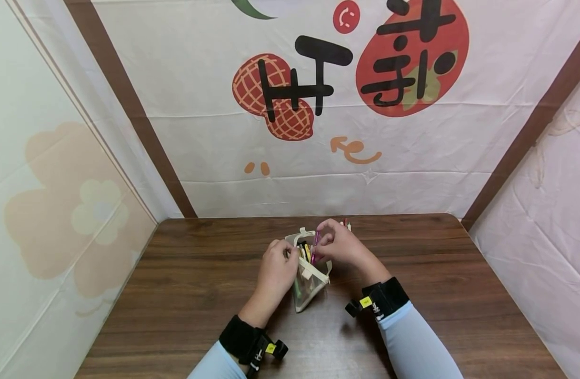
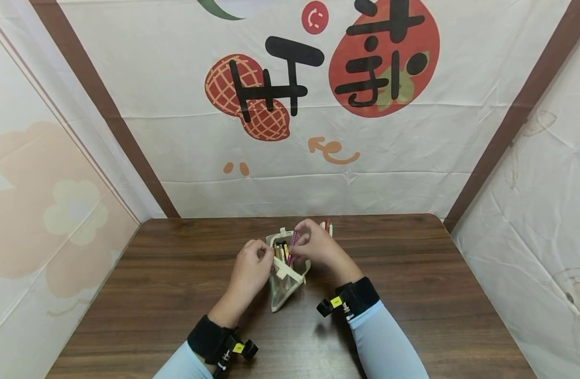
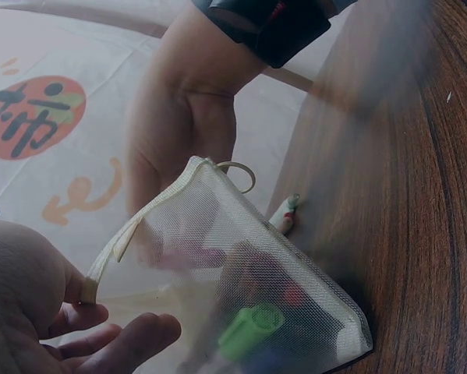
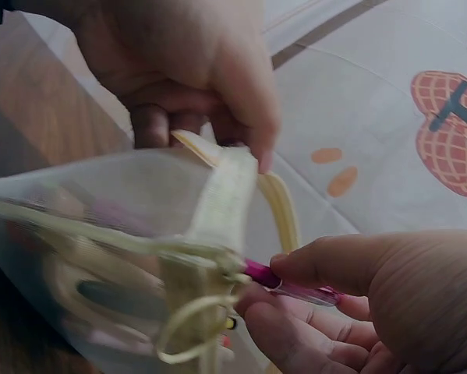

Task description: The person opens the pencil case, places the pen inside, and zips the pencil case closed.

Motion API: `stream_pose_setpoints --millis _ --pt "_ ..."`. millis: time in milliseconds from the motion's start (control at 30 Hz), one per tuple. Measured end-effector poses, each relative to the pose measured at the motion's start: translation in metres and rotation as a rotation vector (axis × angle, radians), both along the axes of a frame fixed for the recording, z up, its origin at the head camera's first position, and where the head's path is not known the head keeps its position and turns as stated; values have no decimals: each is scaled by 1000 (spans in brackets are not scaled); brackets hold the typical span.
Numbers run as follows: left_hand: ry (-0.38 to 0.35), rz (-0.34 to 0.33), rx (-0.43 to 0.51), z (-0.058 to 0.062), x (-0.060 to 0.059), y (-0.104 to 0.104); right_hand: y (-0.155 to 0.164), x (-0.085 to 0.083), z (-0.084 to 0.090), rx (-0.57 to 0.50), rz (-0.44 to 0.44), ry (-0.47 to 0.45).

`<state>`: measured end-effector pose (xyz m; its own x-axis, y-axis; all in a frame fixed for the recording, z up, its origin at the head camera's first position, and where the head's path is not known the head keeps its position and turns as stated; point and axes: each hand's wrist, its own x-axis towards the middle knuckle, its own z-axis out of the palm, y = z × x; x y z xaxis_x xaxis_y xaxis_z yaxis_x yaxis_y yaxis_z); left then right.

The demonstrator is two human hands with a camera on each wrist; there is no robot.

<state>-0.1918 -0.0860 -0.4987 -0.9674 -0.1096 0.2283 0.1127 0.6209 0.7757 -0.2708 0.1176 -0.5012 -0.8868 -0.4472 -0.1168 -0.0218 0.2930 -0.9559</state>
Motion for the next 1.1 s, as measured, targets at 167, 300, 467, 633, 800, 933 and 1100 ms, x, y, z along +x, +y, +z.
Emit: stream_pose_setpoints --millis 167,300,467,633,800,933,1100 --pt "1 -4 2 0 0 0 -8 1 -7 22 58 24" --pt "-5 -6 3 0 0 -1 -13 4 -9 98 77 83" --pt "-30 -10 9 1 0 -1 -15 8 -5 162 88 104" --pt "-31 -12 19 1 1 -1 -12 7 -2 153 63 99" --pt "-27 -12 24 1 1 0 -1 1 -2 138 0 84" --pt "-21 -10 22 1 1 0 11 -5 -5 254 -109 167" --pt "-24 -9 23 1 1 -1 27 -14 -13 394 -245 230"
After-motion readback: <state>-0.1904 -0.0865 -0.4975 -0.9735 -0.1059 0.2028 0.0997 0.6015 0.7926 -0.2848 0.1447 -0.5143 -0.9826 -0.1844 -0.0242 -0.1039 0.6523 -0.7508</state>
